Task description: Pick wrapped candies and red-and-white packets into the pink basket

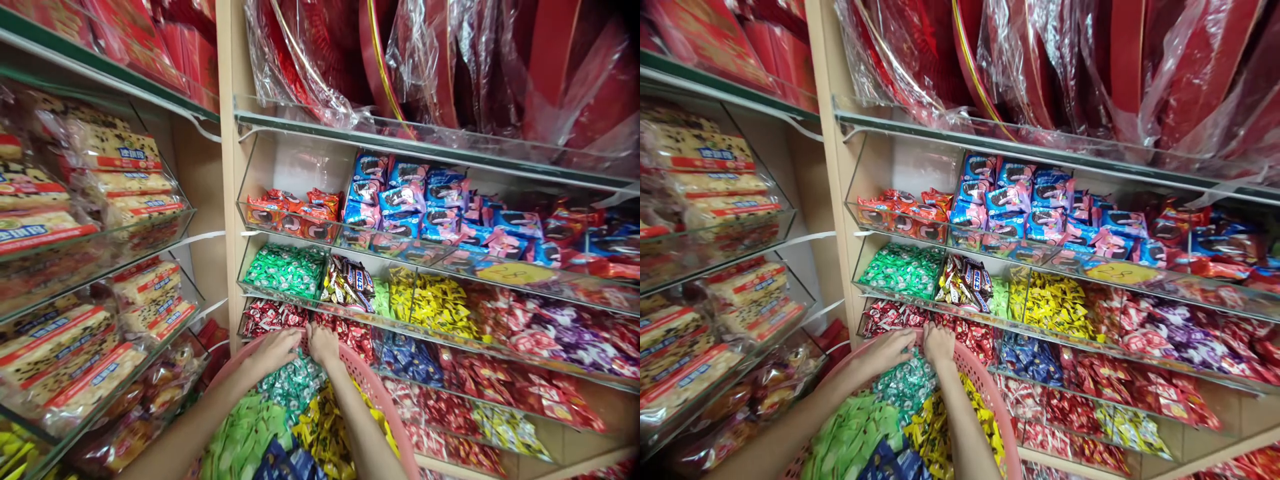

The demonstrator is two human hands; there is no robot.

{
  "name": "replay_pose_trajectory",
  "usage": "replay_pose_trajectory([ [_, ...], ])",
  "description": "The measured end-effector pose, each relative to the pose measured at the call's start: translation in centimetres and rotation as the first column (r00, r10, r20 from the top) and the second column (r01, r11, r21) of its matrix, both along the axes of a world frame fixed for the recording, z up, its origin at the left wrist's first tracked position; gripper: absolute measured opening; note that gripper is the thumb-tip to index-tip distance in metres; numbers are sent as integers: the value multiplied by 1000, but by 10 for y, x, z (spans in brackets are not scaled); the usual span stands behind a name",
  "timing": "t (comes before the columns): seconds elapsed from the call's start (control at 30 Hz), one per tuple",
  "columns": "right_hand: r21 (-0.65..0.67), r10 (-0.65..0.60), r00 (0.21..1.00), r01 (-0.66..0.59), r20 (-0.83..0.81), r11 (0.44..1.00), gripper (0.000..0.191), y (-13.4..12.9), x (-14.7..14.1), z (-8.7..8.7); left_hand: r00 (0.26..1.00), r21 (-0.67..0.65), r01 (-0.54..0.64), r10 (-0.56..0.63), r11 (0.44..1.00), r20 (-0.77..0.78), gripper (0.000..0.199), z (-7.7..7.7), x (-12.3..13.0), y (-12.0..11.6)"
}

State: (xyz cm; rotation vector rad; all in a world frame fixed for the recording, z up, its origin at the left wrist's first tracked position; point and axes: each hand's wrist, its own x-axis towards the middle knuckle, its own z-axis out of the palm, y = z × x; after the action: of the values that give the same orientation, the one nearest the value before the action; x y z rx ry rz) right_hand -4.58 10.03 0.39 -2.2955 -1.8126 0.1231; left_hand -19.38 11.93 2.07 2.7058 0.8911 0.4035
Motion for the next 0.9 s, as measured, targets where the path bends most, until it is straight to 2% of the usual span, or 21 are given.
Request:
replay_pose_trajectory([
  [0.1,5,-5,1000,5,4,1000,50,0,-1,1,999,-21,18,-17,1000,41,7,5,-1,0],
  [0.17,7,-4,1000,4,14,1000,49,1,-2,1,994,-8,34,-33,999,107,11,17,-1,-1],
  [0.37,33,4,1000,-5,31,999,46,4,-4,-1,939,124,-30,-14,992,343,17,82,-2,10],
  [0.43,39,-12,1000,12,17,999,47,5,-3,-3,926,166,-100,30,981,377,16,100,-1,22],
  [0.5,51,-17,1000,17,6,999,48,6,-2,-5,914,185,-212,128,960,385,13,111,2,36],
  [0.57,68,-13,1000,13,7,998,48,7,-1,-8,908,199,-320,240,926,343,11,113,8,49],
  [0.67,77,-12,1000,11,11,997,48,7,0,-9,899,259,-419,359,870,250,12,109,19,62],
  [0.9,36,-15,1000,14,20,999,50,6,-1,-3,837,230,-547,525,805,156,33,104,40,65],
])
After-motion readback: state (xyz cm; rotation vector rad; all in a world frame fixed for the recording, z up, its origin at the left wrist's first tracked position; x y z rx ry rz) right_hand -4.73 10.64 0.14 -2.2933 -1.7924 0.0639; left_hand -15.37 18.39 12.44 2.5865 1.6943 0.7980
